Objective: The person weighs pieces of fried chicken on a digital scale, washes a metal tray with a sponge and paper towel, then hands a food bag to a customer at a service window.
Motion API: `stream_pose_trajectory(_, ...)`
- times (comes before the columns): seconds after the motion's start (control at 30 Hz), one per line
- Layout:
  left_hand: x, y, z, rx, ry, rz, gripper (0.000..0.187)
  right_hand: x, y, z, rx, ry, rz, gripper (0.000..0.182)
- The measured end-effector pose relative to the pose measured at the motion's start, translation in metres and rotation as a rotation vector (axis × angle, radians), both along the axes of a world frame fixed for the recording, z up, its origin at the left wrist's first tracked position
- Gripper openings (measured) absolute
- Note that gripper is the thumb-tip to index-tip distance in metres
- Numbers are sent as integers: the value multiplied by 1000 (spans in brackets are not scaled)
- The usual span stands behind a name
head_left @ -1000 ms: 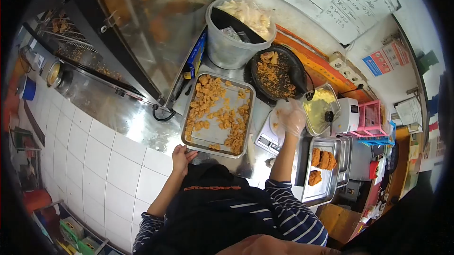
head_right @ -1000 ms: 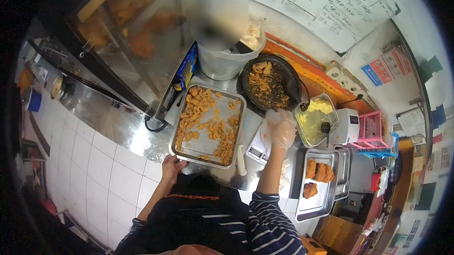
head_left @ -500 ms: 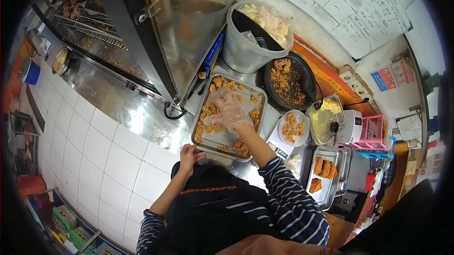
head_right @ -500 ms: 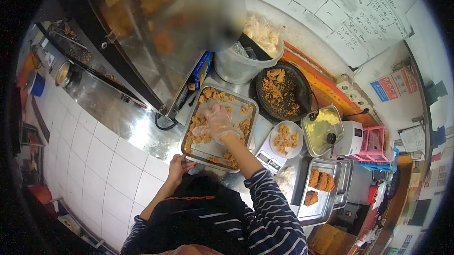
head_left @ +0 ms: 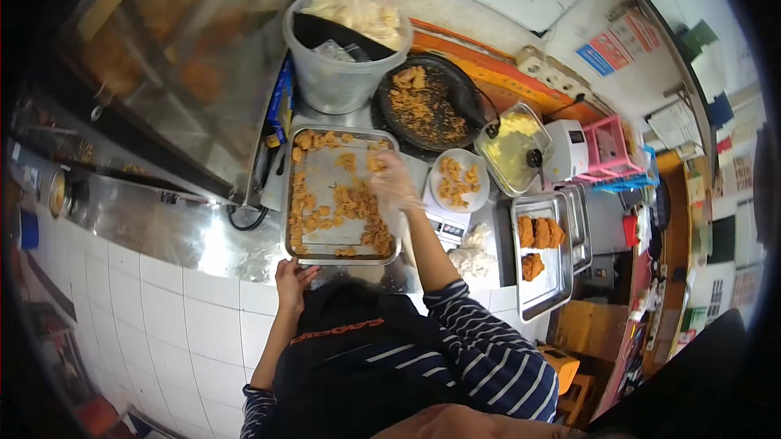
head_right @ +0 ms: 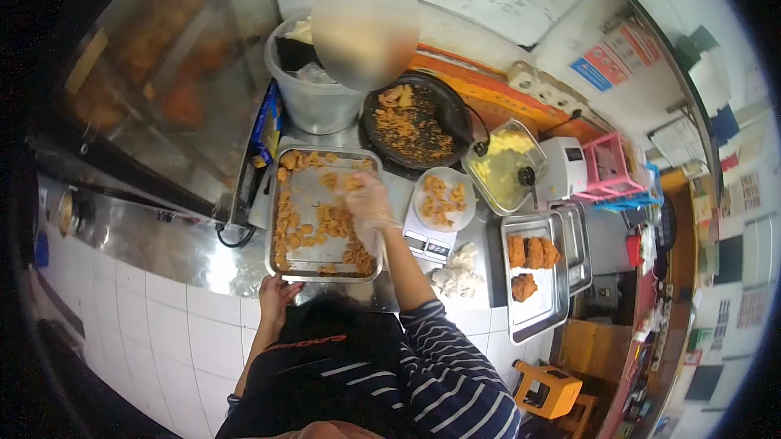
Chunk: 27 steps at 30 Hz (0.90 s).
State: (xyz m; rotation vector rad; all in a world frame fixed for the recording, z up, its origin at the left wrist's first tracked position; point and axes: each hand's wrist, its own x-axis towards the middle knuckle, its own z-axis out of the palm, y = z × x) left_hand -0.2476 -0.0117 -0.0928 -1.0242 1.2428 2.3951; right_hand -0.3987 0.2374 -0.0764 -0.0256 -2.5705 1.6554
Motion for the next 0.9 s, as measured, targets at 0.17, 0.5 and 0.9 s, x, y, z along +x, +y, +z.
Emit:
stream_pose_trajectory(0.17, -2, -2, -2, -5, -12, -14, 14, 23, 117, 9, 293, -23, -479, 30)
stream_pose_trajectory(0.5, -3, -1, 7, 16, -14, 9, 13, 43, 49, 95, 899, -27, 16, 45)
stream_pose_trajectory(0.9, 2, 6, 5, 19, -22, 32, 17, 51, -77, 35, 742, -15, 310, 34)
